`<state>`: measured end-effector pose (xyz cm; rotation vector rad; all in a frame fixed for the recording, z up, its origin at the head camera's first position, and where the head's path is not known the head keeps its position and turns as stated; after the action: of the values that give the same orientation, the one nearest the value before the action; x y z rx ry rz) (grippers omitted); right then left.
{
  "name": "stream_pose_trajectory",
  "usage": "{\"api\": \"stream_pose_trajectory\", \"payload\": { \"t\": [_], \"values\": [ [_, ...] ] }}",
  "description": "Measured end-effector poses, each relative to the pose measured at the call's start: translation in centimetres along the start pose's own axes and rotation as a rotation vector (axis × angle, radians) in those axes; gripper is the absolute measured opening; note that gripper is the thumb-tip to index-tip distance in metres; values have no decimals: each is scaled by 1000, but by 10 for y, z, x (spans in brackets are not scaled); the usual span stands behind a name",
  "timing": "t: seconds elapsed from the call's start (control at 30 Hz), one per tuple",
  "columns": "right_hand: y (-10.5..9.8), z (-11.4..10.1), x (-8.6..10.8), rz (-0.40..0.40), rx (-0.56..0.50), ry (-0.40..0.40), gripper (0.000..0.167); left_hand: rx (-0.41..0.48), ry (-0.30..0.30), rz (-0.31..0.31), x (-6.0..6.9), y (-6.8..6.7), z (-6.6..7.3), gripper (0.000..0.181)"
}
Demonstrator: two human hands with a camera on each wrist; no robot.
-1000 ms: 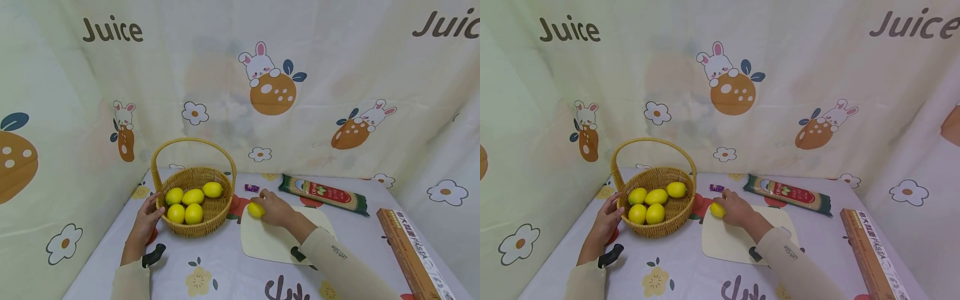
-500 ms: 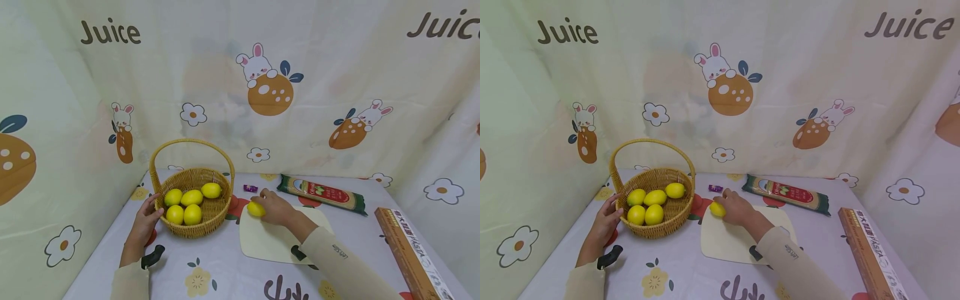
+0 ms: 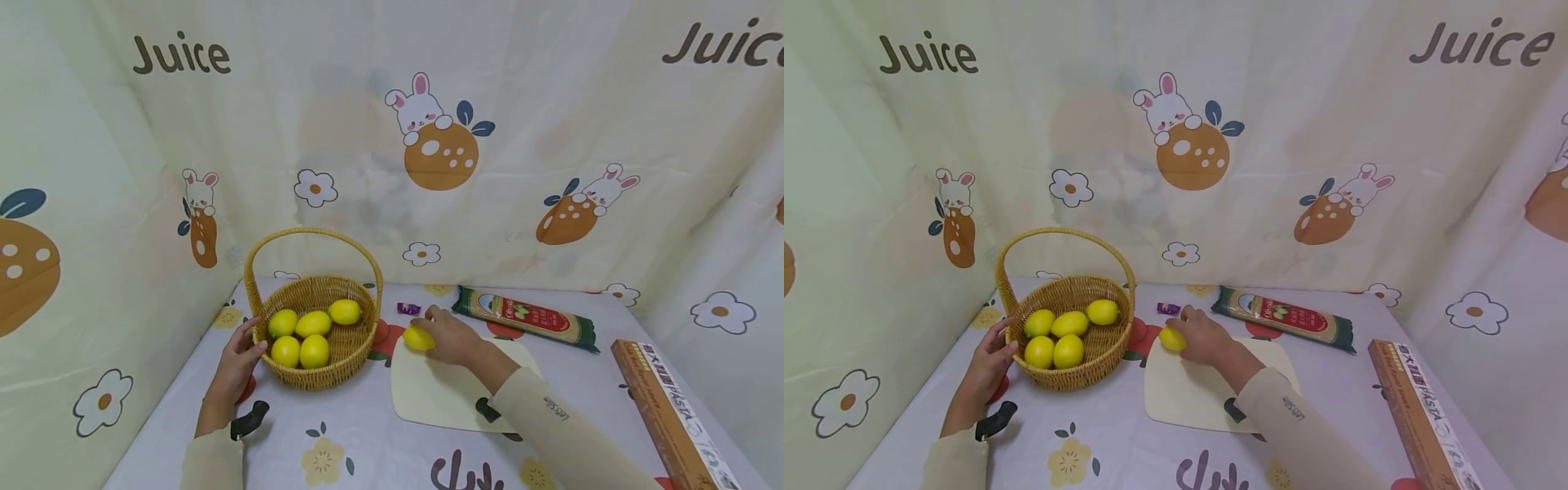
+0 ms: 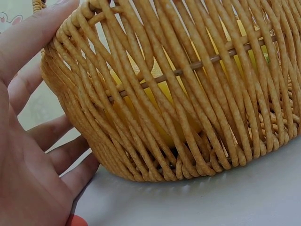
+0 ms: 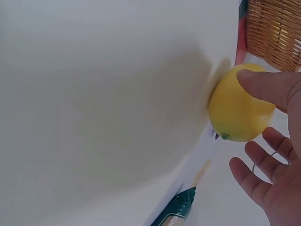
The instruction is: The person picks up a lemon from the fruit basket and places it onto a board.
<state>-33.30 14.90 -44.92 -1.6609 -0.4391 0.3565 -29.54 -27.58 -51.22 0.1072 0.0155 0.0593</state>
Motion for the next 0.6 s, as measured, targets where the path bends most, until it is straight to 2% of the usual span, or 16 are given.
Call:
{"api": "stream_pose_trajectory", "payload": {
  "t": [0.17, 0.3, 0.43, 0.6],
  "values": [
    [-5, -3, -1, 22, 7, -13, 63, 12, 8, 0, -1, 0, 0, 63],
    [-11, -16, -3, 18, -4, -39, 61, 14, 17, 4, -3, -2, 0, 62],
    [-18, -37, -5, 41, -13, -110, 55, 29, 17, 6, -3, -2, 0, 62],
    [-21, -64, -9, 120, -27, -221, 47, 51, 28, -16, -1, -1, -2, 61]
  ]
}}
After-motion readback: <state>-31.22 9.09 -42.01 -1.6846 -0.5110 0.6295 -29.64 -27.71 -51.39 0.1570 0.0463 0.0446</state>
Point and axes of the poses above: each hand's wrist, its own x-axis away from the middle knuckle, its own y-axis out of the palm, z = x × y, the point moved 1 cm from there along -x, towards the middle knuckle
